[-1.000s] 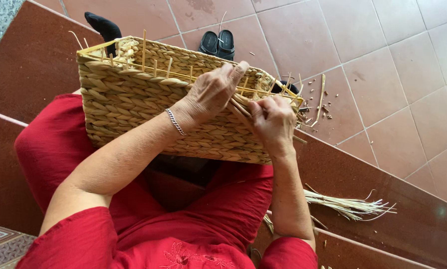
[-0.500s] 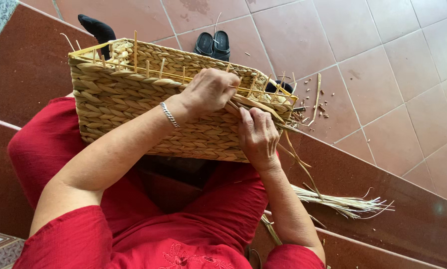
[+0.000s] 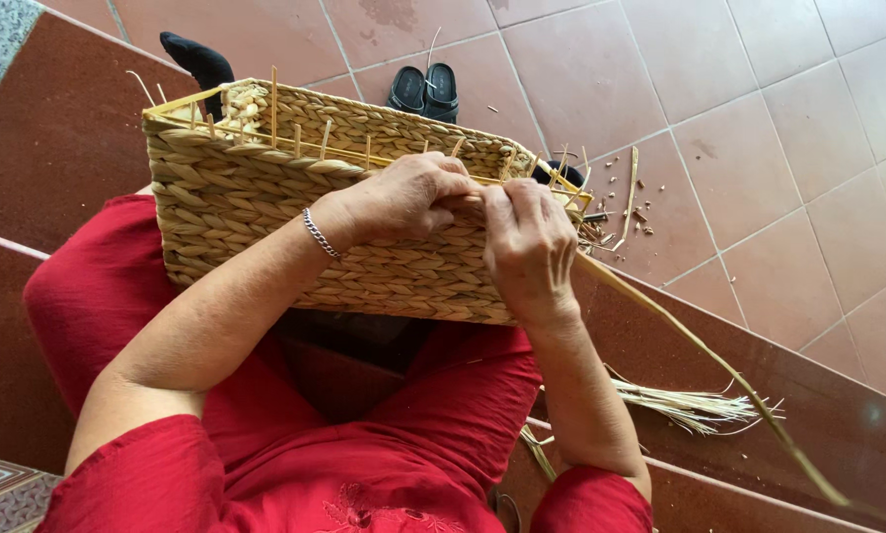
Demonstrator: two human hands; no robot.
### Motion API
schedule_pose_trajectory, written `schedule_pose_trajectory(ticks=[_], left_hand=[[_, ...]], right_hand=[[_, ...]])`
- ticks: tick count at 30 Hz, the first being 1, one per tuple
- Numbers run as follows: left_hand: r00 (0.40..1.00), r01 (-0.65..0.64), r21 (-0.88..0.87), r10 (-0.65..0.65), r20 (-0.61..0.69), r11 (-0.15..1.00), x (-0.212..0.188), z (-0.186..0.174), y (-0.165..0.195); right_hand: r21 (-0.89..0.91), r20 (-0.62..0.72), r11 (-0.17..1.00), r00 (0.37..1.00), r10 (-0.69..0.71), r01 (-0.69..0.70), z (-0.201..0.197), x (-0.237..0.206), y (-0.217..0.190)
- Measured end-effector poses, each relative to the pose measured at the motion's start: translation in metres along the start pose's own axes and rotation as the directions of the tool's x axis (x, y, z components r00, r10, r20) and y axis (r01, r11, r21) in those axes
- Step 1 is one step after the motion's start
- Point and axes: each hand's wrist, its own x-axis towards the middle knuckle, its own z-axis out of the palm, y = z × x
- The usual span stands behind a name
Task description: The person weaves a rectangular basket by hand, interlacing dried palm strips through vertical stakes along the rim. They repeatedly pull strips tight, adjust the weave, and occasionally reach for additional strips from a nearby pile.
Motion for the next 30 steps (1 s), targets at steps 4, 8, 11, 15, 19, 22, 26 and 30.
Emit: schedule_pose_trajectory(ticks=[4,8,11,15,19,22,26,30], left_hand=[[0.997,0.078,0.108,-0.08,0.006,0.991,0.007,0.006,0.005],[0.974,0.057,0.223,-0.006,-0.225,0.973,0.009,0.025,0.012],[0.897,-0.114,0.238,0.203,-0.393,0.965,-0.002,0.031,0.012],[0.876,-0.203,0.459,0.37,-0.31,0.865,-0.013,0.027,0.007],[0.873,-0.238,0.586,0.435,-0.22,0.775,-0.016,0.027,0.005],[0.94,-0.132,0.486,0.264,-0.214,0.864,-0.008,0.031,0.003],[0.979,0.107,0.344,-0.038,-0.202,0.933,0.018,0.036,-0.005],[0.943,0.042,0.436,0.108,-0.314,0.899,0.033,0.039,-0.007]], right_hand=[[0.25,0.171,0.936,0.963,0.208,-0.247,0.0,0.011,0.013],[0.406,0.213,0.844,0.934,0.286,-0.351,-0.002,0.009,0.026],[0.454,0.247,0.796,0.915,0.317,-0.399,0.001,0.005,0.032],[0.477,0.195,0.785,0.919,0.343,-0.394,0.013,-0.002,0.033],[0.244,0.207,0.858,0.889,0.409,-0.452,0.025,-0.007,0.029],[0.193,0.25,0.867,0.878,0.409,-0.459,0.028,-0.013,0.029],[0.263,0.328,0.798,0.828,0.455,-0.542,0.024,-0.023,0.028],[0.313,0.306,0.802,0.853,0.423,-0.51,0.022,-0.029,0.029]])
